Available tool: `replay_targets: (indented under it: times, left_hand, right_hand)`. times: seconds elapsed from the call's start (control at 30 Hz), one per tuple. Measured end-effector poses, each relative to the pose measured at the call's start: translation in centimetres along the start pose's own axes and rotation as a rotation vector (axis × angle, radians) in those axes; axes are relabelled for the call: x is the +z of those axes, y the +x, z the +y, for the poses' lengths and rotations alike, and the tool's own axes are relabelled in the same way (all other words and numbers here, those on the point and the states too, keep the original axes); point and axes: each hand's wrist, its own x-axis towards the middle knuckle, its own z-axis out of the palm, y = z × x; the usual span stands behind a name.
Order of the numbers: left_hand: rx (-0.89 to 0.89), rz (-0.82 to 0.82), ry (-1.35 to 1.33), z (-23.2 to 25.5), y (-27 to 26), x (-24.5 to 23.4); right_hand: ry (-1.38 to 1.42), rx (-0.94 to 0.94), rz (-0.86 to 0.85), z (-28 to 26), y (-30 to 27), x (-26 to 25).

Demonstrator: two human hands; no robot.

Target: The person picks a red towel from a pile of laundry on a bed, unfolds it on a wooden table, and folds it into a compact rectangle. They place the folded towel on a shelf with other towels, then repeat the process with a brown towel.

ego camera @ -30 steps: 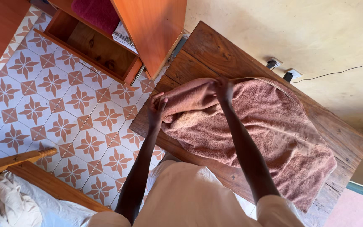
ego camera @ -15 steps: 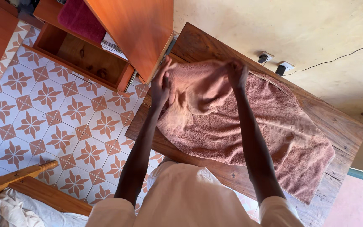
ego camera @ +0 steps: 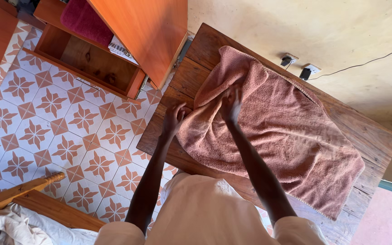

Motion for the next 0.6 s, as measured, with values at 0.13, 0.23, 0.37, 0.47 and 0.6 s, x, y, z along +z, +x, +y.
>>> replay_targets:
  times: [0.13,0.23,0.37,0.47,0.6]
  left_hand:
    - [0.174,0.024,0.146,-1.1,-1.9,-2.0]
    - [0.152,0.150,0.175,-1.2,-3.4,-3.3]
    - [-0.160,0.299,0.050,-0.9,-5.9,-4.4]
    - [-0.221,0.315,0.013,-0.6,-7.3,-5.3]
    - [-0.259,0.244,0.012,-0.8,-9.7,-5.9]
  right_hand:
    - [0.191,-0.120,-0.150,-1.0,-3.8,2.2]
    - [0.245,-0.263,-0.250,-1.9,-4.3,3.5]
    - [0.222,-0.103,-0.426,-3.9,-3.7,4.3]
    - [0.116,-0.154,-0.442,-5.4,-3.1,4.2]
    - [-0.006,-0.155,-0.457,-7.4,-2.5,4.1]
